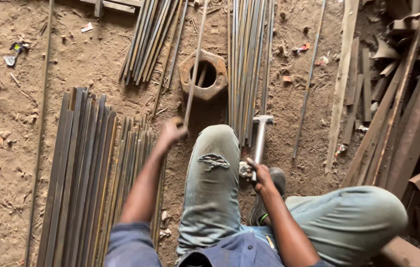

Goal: The person sits on the ground and repeatedly strikes the tip of a metal rod with a hammer against a fixed metal stake to sharpen it. They handle multiple rods, placing them on the ground and picking them up one by one.

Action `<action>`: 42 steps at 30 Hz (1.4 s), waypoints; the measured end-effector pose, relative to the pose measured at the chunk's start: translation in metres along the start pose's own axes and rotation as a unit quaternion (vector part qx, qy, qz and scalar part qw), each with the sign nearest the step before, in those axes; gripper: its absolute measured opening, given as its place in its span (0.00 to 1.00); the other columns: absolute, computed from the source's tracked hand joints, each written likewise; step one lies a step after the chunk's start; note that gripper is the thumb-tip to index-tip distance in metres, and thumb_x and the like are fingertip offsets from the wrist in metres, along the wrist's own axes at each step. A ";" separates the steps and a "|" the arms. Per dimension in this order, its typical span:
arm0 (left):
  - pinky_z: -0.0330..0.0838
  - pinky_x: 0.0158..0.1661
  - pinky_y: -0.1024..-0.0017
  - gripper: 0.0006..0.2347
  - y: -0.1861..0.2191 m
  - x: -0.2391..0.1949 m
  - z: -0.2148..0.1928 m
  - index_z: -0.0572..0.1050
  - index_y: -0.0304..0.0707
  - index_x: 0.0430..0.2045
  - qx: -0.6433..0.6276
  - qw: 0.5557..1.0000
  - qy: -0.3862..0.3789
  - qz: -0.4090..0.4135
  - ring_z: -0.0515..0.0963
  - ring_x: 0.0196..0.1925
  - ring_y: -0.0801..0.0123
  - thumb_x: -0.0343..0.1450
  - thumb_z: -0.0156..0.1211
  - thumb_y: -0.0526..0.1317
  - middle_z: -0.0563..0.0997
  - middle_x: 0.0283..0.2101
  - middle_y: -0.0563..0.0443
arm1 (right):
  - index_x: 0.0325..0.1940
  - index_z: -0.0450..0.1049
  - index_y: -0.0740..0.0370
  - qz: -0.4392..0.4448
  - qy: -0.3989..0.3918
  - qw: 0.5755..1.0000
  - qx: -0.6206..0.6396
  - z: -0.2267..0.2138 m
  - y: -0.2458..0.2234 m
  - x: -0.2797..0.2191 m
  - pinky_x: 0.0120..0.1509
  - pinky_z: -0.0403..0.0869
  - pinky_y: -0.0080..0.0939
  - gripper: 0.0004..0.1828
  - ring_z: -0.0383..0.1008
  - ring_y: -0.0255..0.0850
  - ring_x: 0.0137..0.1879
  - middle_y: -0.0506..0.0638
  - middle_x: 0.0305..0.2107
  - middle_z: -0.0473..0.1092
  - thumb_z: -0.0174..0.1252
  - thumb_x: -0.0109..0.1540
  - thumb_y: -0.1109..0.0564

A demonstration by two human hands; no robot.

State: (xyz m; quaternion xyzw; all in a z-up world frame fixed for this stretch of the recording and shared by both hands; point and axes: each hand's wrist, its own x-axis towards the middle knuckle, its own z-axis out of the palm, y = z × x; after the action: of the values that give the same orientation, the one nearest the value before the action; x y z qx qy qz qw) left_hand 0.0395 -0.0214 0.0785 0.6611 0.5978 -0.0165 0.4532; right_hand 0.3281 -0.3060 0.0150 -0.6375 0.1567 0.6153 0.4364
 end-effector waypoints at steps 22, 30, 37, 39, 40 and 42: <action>0.74 0.31 0.63 0.14 -0.066 -0.124 0.031 0.76 0.46 0.46 0.024 0.992 0.074 -0.101 0.84 0.29 0.61 0.78 0.49 0.52 0.83 0.27 0.45 | 0.33 0.70 0.57 0.053 -0.141 0.987 0.060 -0.008 -0.021 -0.009 0.21 0.61 0.28 0.17 0.61 0.30 0.19 0.40 0.17 0.62 0.65 0.63 0.44; 0.78 0.38 0.58 0.22 -0.063 -0.137 0.063 0.69 0.49 0.62 -0.067 0.988 0.134 0.038 0.85 0.29 0.58 0.71 0.59 0.46 0.84 0.29 0.41 | 0.33 0.70 0.58 0.058 -0.121 0.989 0.069 -0.008 -0.020 -0.012 0.22 0.62 0.28 0.17 0.61 0.30 0.20 0.41 0.18 0.63 0.64 0.64 0.45; 0.80 0.35 0.62 0.23 -0.044 -0.132 0.031 0.70 0.47 0.59 -0.009 0.997 0.060 -0.045 0.85 0.33 0.60 0.66 0.60 0.38 0.84 0.34 0.41 | 0.32 0.70 0.57 0.054 -0.158 0.983 0.076 -0.007 -0.021 -0.011 0.22 0.62 0.29 0.16 0.61 0.31 0.20 0.41 0.17 0.63 0.63 0.64 0.45; 0.79 0.32 0.61 0.20 -0.048 -0.108 0.039 0.71 0.42 0.55 -0.087 0.991 0.084 -0.054 0.83 0.32 0.62 0.66 0.60 0.37 0.82 0.34 0.44 | 0.32 0.69 0.57 0.053 -0.144 0.986 0.067 -0.008 -0.022 -0.010 0.21 0.62 0.29 0.16 0.61 0.31 0.19 0.41 0.18 0.64 0.63 0.64 0.45; 0.80 0.30 0.61 0.22 -0.050 -0.093 0.040 0.68 0.41 0.55 -0.180 0.979 0.086 -0.049 0.82 0.31 0.63 0.64 0.60 0.35 0.80 0.34 0.46 | 0.32 0.69 0.57 0.053 -0.137 0.987 0.063 -0.008 -0.021 -0.009 0.21 0.62 0.29 0.16 0.61 0.31 0.19 0.41 0.18 0.64 0.64 0.64 0.45; 0.78 0.27 0.64 0.19 -0.051 -0.065 0.043 0.68 0.39 0.54 -0.245 0.961 0.129 0.006 0.80 0.29 0.65 0.68 0.58 0.37 0.80 0.32 0.48 | 0.33 0.70 0.57 0.050 -0.147 0.985 0.077 -0.007 -0.019 -0.007 0.21 0.63 0.29 0.16 0.62 0.31 0.19 0.41 0.17 0.63 0.64 0.64 0.45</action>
State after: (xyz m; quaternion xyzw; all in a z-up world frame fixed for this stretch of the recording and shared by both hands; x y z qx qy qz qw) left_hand 0.0018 -0.1048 0.0601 0.5301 0.6331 0.2184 0.5200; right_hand 0.3452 -0.3023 0.0279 -0.4965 0.1693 0.7093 0.4709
